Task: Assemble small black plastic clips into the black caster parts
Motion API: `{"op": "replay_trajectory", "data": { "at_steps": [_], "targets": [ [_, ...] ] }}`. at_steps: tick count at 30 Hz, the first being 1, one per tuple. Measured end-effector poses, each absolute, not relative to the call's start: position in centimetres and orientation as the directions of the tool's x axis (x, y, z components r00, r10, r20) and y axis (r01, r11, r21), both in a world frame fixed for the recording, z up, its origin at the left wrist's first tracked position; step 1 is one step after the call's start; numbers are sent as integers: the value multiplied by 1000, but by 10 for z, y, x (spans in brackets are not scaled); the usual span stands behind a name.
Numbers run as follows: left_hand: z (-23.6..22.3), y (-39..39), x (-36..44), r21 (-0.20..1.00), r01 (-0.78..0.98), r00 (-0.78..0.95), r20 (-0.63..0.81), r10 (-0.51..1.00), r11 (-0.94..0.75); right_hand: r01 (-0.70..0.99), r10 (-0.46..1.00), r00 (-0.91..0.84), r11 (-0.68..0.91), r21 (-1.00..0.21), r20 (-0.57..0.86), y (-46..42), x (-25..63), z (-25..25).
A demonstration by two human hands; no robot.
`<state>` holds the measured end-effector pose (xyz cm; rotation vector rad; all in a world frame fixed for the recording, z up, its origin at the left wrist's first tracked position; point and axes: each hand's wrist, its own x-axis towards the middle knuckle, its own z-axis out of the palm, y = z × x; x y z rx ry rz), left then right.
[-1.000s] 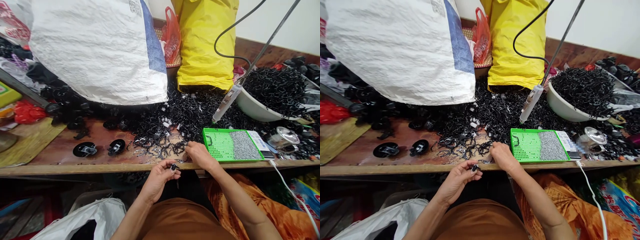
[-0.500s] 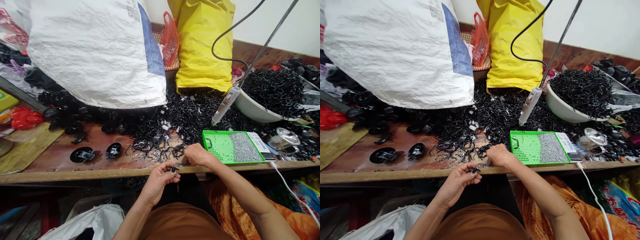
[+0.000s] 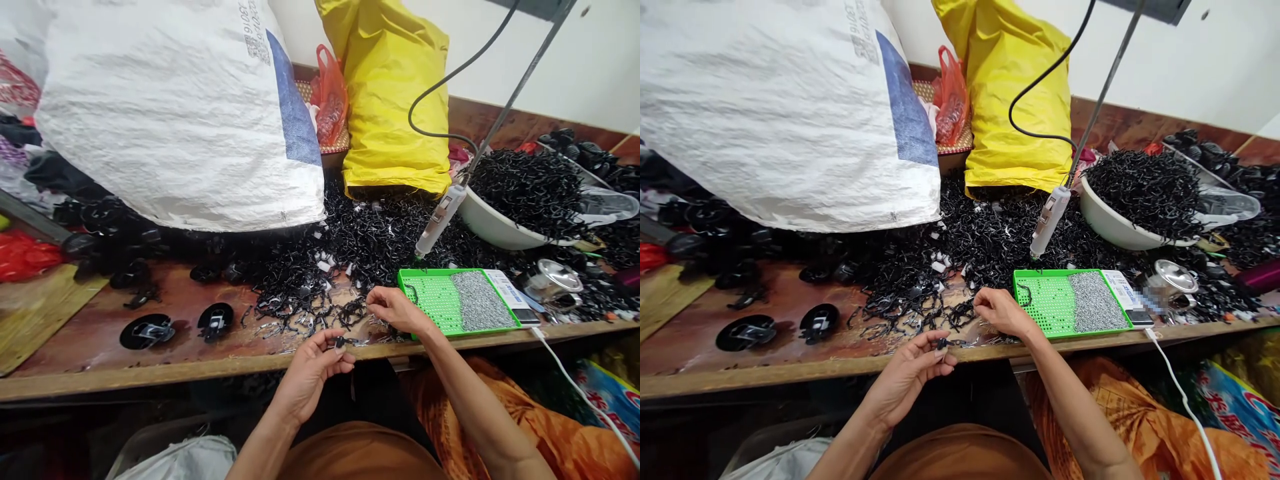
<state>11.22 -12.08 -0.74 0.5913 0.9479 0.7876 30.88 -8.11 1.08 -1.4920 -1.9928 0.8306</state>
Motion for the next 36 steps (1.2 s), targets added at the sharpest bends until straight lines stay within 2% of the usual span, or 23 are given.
{"op": "replay_trajectory", "data": {
  "at_steps": [3,7,14,20,28,36],
  "targets": [
    [-8,-119,115,743,-333,351,-475,807,581,585,966,-249,209,-784,71,-84,304,1],
    [-7,-117,120,718,-357,341,-495,799,597,552,964,-218,251,-795,153,-92,298,-2],
    [-8,-116,129,755,-434,297,-395,870,491,561,928,-263,370,-741,265,-122,283,17],
    [-11,-120,133,824,-402,225,-334,915,400,583,894,-273,447,-678,355,-135,275,14],
    [-9,-126,137,902,-320,185,-239,953,289,606,884,-259,463,-647,390,-138,277,8],
    [-10,-128,138,894,-349,207,-219,954,281,649,874,-261,474,-595,411,-142,279,5]
  ]
}}
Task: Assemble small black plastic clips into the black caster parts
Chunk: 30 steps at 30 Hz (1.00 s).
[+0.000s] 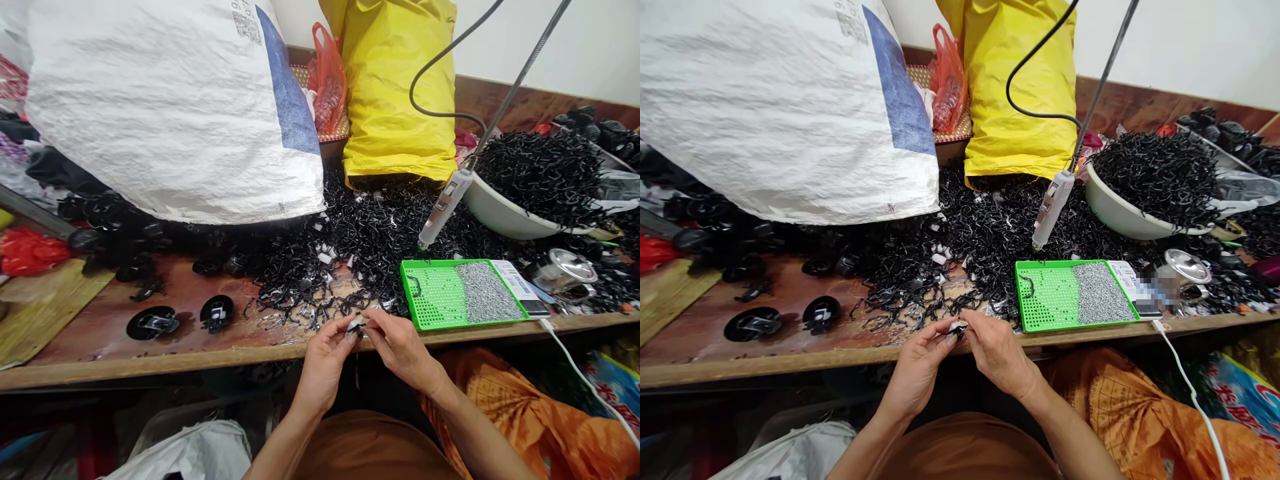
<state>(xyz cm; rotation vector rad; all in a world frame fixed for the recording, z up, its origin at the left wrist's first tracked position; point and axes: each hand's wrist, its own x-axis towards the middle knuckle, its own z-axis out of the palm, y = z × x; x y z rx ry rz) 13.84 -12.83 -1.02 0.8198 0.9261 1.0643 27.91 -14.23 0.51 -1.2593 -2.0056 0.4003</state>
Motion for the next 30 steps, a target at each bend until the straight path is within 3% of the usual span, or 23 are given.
{"op": "replay_trajectory", "data": {
  "at_steps": [16,24,30],
  "targets": [
    [-14,-131,138,912,-332,201,-181,963,241,646,841,-274,520,-559,466,-144,279,8],
    [-20,-131,140,923,-339,137,-140,981,179,685,818,-352,557,-470,456,-145,279,7],
    [-22,-133,143,928,-348,108,-102,989,133,734,764,-374,590,-336,526,-145,278,3]
  ]
}}
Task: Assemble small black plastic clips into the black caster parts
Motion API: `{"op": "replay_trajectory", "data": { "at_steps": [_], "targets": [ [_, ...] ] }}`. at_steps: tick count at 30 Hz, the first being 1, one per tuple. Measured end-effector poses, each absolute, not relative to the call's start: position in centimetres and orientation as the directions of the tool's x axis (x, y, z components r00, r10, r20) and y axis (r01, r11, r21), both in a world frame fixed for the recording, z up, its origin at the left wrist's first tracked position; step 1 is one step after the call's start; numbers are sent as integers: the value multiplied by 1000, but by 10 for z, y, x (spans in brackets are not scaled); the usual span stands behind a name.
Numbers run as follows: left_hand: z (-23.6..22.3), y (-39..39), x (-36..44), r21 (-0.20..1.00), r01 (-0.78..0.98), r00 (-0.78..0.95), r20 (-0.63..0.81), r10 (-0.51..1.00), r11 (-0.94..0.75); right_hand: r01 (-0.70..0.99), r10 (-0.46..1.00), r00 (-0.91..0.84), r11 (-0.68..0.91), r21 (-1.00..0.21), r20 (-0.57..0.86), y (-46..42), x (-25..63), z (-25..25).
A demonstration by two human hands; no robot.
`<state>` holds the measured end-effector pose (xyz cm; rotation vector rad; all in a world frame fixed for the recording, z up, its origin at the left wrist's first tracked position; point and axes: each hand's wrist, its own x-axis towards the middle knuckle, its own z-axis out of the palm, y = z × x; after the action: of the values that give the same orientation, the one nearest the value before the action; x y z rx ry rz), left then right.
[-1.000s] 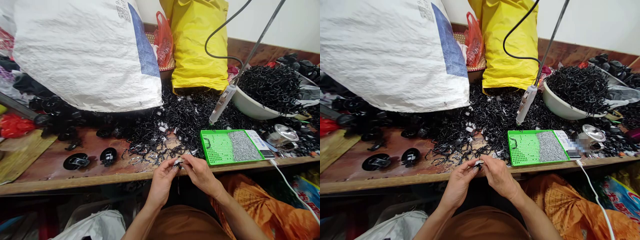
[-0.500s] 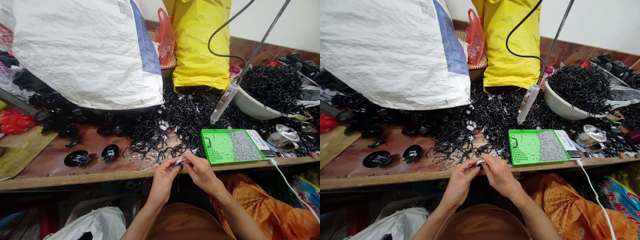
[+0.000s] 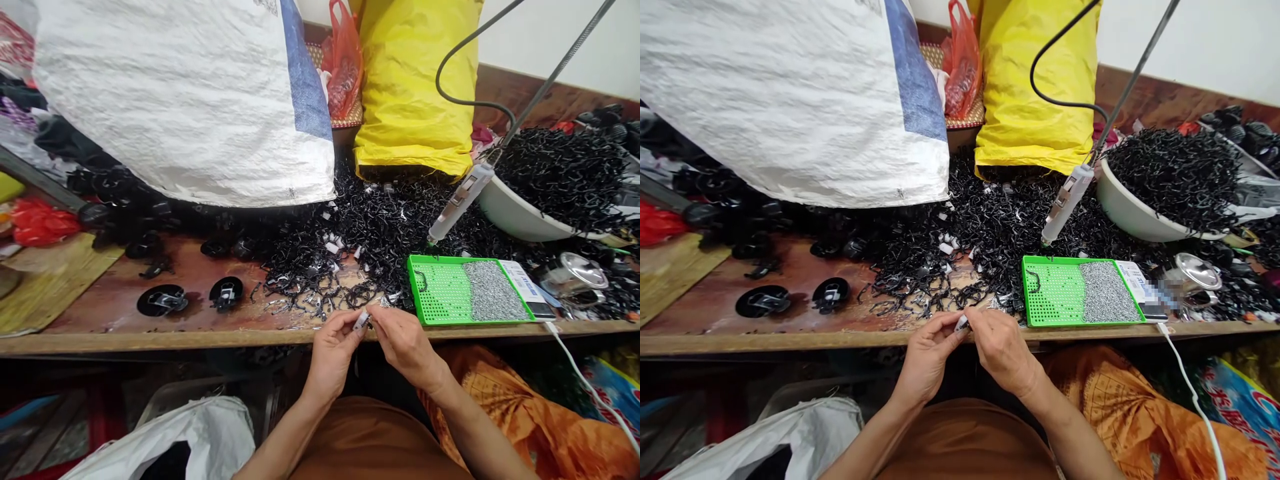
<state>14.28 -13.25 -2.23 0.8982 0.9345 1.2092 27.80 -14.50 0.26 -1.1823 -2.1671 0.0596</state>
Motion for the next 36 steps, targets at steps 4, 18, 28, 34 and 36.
{"op": "replay_trajectory", "data": {
  "at_steps": [4,18,28,34,36],
  "targets": [
    [-22,-134,143,918,-370,110,-109,988,142,719,761,-372,599,-354,532,-145,279,-1],
    [-23,-138,139,902,-394,222,-89,971,173,407,941,-123,338,-848,316,-142,278,0],
    [-27,-138,141,924,-341,166,-121,979,172,362,955,-11,281,-889,297,-147,271,-10],
    [-14,-130,138,751,-506,236,-352,906,424,543,835,-276,545,-639,476,-151,275,-16],
    [-12,-129,137,706,-523,267,-397,878,478,593,788,-308,597,-540,533,-151,274,-24]
  ]
}}
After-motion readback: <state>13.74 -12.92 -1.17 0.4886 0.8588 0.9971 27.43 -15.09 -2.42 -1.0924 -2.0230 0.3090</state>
